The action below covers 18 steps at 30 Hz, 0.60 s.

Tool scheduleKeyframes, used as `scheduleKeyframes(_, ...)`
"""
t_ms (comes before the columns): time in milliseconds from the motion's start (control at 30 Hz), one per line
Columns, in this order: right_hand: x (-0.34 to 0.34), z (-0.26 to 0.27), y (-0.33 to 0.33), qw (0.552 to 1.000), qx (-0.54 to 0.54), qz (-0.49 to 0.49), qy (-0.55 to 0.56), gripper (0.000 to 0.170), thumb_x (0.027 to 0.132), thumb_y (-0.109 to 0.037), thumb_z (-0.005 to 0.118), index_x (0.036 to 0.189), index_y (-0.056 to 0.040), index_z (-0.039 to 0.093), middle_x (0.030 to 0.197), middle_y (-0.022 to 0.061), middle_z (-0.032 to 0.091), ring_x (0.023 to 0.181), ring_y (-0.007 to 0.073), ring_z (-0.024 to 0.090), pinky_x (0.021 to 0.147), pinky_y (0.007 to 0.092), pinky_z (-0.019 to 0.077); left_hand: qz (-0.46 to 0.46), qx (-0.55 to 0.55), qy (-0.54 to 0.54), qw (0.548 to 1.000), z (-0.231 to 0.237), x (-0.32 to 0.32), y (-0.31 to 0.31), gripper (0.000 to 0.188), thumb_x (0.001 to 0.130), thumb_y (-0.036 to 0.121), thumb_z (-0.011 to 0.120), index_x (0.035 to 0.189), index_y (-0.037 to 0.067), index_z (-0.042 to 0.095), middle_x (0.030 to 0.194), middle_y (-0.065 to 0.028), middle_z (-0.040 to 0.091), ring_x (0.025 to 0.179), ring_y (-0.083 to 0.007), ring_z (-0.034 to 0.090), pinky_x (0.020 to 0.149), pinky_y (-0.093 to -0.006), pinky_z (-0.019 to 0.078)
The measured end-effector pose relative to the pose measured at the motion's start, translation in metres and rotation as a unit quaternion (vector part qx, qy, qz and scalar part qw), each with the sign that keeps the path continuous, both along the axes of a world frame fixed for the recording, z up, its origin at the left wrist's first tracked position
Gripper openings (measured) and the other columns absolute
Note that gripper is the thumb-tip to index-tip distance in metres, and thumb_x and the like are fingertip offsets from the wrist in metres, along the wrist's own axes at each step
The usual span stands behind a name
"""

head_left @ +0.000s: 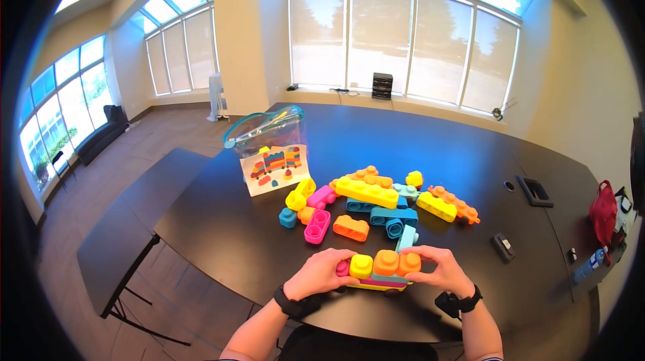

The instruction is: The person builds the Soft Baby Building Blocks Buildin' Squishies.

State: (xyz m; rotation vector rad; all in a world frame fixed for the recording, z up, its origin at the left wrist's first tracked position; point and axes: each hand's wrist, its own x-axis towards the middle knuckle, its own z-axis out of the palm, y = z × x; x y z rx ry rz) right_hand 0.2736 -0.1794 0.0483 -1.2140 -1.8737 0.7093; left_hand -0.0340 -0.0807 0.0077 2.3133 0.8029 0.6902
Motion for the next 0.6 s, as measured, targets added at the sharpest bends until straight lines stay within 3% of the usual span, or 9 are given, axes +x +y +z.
scheduleKeyframes(133,-0.003,0.004,0.001,1.0,-0.024,0.016,-0.004,0.06,0.083,-0.021,0.092,0.137,-0.0064,0.069,0.125,0.01,0.075,0.106,0.0206,0.073,0.098,0.0354,0.058,0.008,-0.031,0.073,0.997,0.004,-0.001,0.001,0.07,0.072,0.039,0.094,0.129,0.008,0.068,0.112,-0.0174,0.074,0.11,-0.0384,0.069,0.094,-0.0476,0.0551)
scheduleKeyframes(267,0.016,0.029,0.014,0.991,-0.048,0.078,-0.094,0.068,0.078,-0.026,0.095,0.139,-0.0092,0.069,0.123,0.0073,0.076,0.113,0.0188,0.071,0.1,0.0376,0.0578,0.029,-0.007,0.145,0.989,0.006,-0.002,0.002,0.071,0.069,0.04,0.095,0.127,0.009,0.069,0.111,-0.0166,0.075,0.11,-0.0377,0.07,0.093,-0.0481,0.0559)
scheduleKeyframes(367,0.03,0.071,0.028,0.994,-0.034,-0.013,-0.106,0.065,0.078,-0.025,0.094,0.136,-0.0071,0.071,0.123,0.0099,0.075,0.112,0.0233,0.071,0.098,0.0387,0.0569,0.031,0.014,0.183,0.982,0.012,-0.006,0.0,0.071,0.067,0.04,0.095,0.127,0.01,0.07,0.109,-0.0162,0.076,0.108,-0.0377,0.071,0.092,-0.0483,0.0565)
scheduleKeyframes(400,0.033,0.085,0.037,0.99,-0.022,-0.061,-0.124,0.063,0.079,-0.026,0.093,0.134,-0.0063,0.071,0.123,0.0107,0.075,0.112,0.0246,0.071,0.098,0.0392,0.0565,0.03,0.019,0.193,0.981,0.012,-0.007,-0.001,0.071,0.067,0.04,0.095,0.127,0.01,0.07,0.108,-0.0162,0.076,0.107,-0.0378,0.071,0.091,-0.0485,0.0567)
scheduleKeyframes(500,0.04,0.112,0.093,0.979,0.025,-0.083,-0.182,0.057,0.083,-0.032,0.088,0.131,-0.0055,0.073,0.123,0.0149,0.075,0.114,0.0273,0.071,0.097,0.0382,0.0559,0.035,0.024,0.219,0.975,0.02,-0.011,-0.004,0.071,0.067,0.04,0.095,0.126,0.009,0.07,0.105,-0.0161,0.076,0.105,-0.0379,0.072,0.09,-0.0491,0.0571)
scheduleKeyframes(600,0.023,0.115,0.155,0.969,0.09,-0.027,-0.228,0.054,0.084,-0.032,0.088,0.128,-0.0044,0.073,0.12,0.0161,0.074,0.113,0.0298,0.07,0.098,0.0385,0.0554,0.051,0.025,0.221,0.974,0.021,-0.019,-0.006,0.065,0.067,0.04,0.094,0.12,0.011,0.072,0.102,-0.0161,0.076,0.101,-0.0384,0.073,0.086,-0.0501,0.0579)
